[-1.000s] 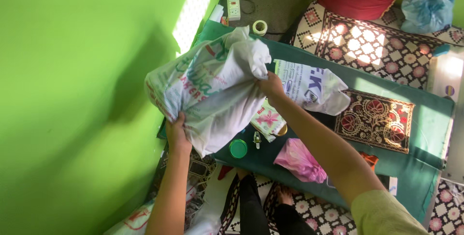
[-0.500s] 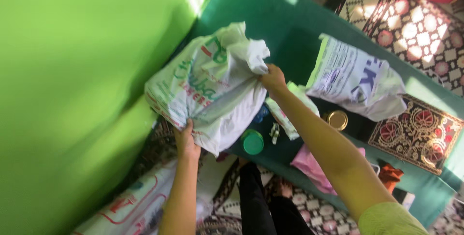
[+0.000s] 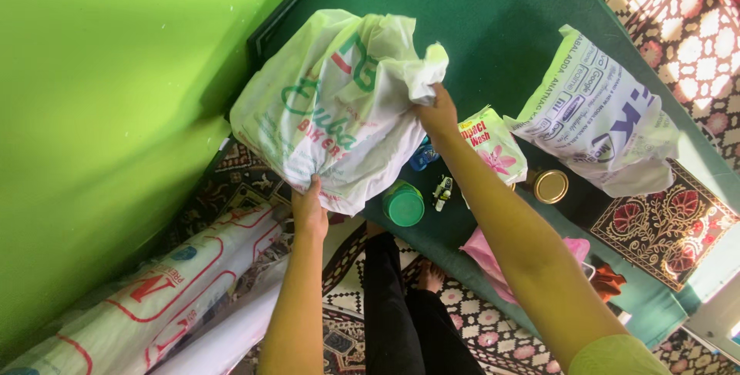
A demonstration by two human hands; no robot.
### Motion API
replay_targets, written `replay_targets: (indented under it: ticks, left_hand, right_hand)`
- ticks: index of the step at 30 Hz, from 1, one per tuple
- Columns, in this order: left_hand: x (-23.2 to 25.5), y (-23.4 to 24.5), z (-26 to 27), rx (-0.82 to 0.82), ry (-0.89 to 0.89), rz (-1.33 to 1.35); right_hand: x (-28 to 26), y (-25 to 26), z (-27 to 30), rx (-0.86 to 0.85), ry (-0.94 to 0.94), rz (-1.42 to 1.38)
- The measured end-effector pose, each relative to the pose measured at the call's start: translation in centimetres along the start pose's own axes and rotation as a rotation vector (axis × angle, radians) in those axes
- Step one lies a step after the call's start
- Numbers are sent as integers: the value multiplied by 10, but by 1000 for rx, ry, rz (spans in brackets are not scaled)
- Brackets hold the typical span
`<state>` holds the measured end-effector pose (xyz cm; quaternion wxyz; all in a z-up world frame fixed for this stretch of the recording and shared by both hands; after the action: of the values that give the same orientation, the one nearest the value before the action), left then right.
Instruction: The person repeatedly retrieves various items from a wall shelf and places them on a green mat on the floor. Items handled include a green container, a gold tin, a blue box, a white packet, and several plastic bags. The person also wipes a black shelf with a cloth.
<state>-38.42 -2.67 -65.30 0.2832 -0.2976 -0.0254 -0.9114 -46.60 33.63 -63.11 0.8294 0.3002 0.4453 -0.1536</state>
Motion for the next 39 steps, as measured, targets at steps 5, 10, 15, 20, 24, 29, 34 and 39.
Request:
replay_targets:
  ticks: [5,10,15,20,24,29,34,39]
  left_hand:
    - [16,-7,30,80,93,-25]
    - [41,-13,28,195,81,-306]
    - [75,-21,1,334,-552,-583]
    - [102,-41,29,411,-715,-880]
    - [115,-79,81,317,-843,-882]
    - [125,-136,169,102,-984,-867]
    - [143,-187,265,-170,-1006,-746]
    - [156,-220,358,-280,-874,-727]
  right_hand:
    - [-60,-22,36,-302,171,-112]
    - [-76,-24,40,-249,335,61]
    - [-49,-7,33,137,227,260]
    - [-63,24,46,203,296,174]
    - [-85,57,66,224,102,85]
    - [-134,94,125,163,127,67]
    - [-181,140,181,114,193,-10]
    - [-210,195,243,106,166,-177]
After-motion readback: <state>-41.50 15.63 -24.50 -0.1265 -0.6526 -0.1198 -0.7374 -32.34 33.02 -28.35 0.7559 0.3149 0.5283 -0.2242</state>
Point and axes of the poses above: each hand's wrist, its own z-axis away from the middle knuckle, its own y-axis out of the back of the hand, x = y × z, the point moved 7 cm from there along -z, towards the middle knuckle, and after that the axes turned 10 degrees about x, right-handed, at the moved point
